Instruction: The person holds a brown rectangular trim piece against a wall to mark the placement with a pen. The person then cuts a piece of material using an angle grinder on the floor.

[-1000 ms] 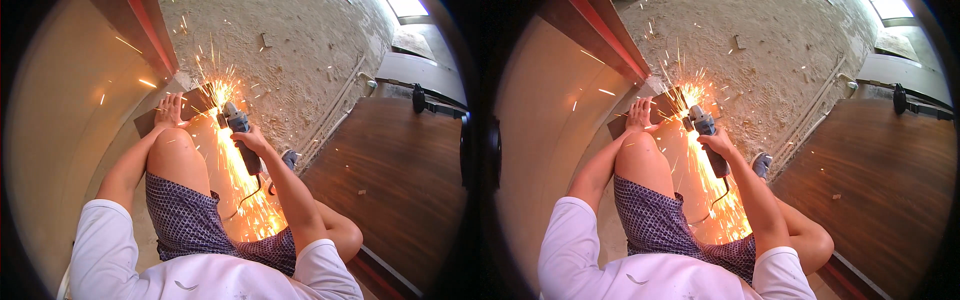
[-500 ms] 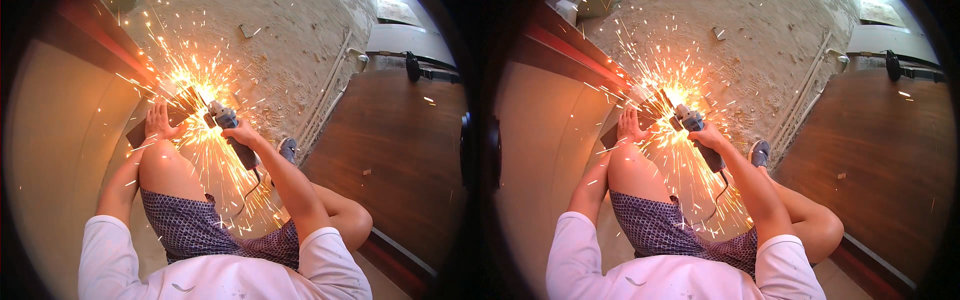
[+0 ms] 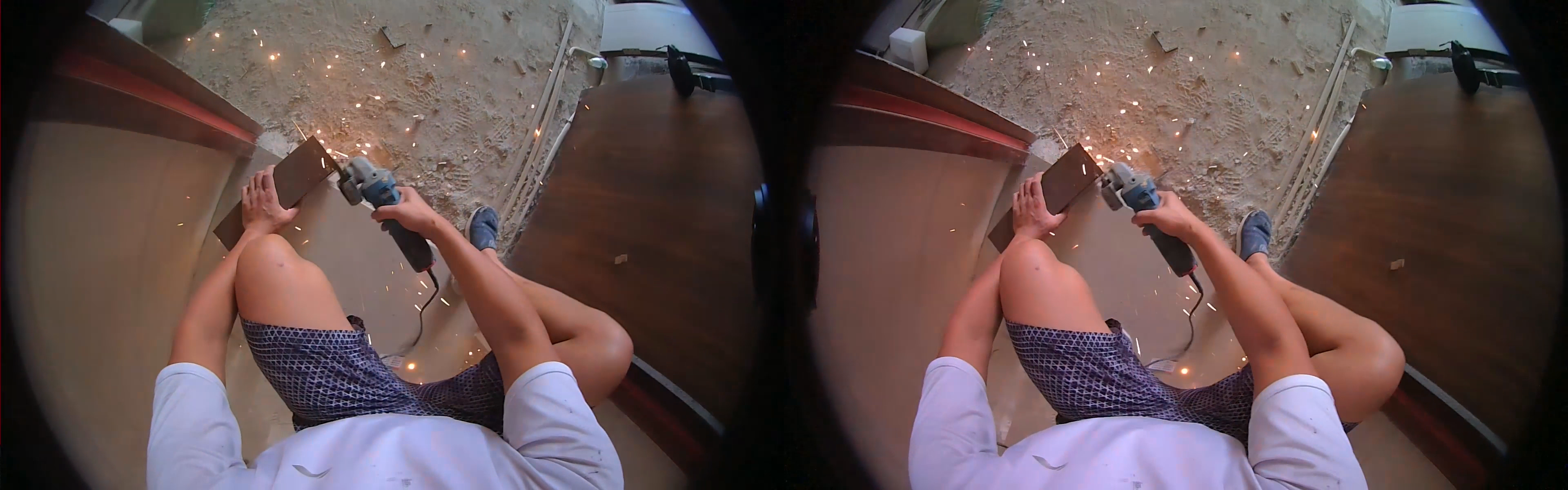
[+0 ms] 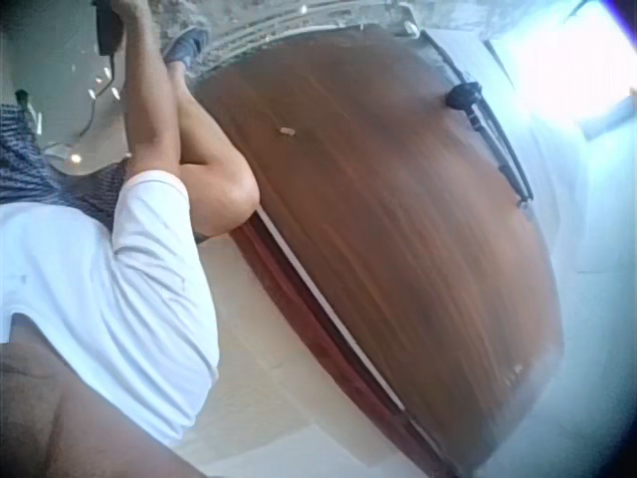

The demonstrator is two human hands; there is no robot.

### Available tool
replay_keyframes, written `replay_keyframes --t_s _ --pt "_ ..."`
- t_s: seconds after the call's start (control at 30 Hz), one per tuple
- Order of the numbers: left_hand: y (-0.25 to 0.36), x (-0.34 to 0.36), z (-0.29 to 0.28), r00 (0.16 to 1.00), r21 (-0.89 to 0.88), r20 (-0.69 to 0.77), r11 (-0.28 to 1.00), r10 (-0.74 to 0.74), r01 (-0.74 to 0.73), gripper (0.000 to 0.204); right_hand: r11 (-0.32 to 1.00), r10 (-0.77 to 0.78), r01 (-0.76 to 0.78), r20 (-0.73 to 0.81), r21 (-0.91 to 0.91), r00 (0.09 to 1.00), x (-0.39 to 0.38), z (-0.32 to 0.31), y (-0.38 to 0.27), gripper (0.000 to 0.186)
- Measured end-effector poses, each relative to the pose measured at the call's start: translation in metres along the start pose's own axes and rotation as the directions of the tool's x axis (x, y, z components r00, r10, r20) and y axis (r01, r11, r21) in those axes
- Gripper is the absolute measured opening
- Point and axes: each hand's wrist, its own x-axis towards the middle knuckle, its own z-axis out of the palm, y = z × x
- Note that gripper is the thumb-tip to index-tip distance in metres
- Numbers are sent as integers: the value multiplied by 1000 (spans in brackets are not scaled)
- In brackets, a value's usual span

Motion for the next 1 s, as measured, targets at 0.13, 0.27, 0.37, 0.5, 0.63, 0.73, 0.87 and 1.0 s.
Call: replay_keyframes --t_s 0.13,0.27,0.37,0.5,0.63,0.73,0.87,1.0 --pt "-1 5 -1 999 20 14 999 -30 30 109 982 -84 99 -99 160 992 -20 -11 2 32" --pt "5 17 -2 992 48 113 998 -52 47 109 913 -40 128 -229 386 973 -21 -31 12 46" --pt "-14 34 -6 986 -37 165 999 -10 17 112 932 -6 99 -257 348 966 -23 -39 14 46" --pt "-65 69 -13 905 -709 398 675 147 202 90 951 1 89 -291 296 957 -32 -41 19 44" --pt "-61 77 -20 585 -665 734 189 344 723 66 917 17 106 -305 384 952 -42 -42 26 52" --pt "-80 83 -8 432 -520 773 74 465 851 60 865 33 132 -318 484 947 -37 -39 24 68" --pt "-76 82 16 486 -454 724 -191 489 870 56 860 37 144 -342 489 939 -35 -45 24 73" --pt "-86 85 38 588 -459 604 -369 537 808 57 850 12 175 -351 496 936 -28 -46 26 74"
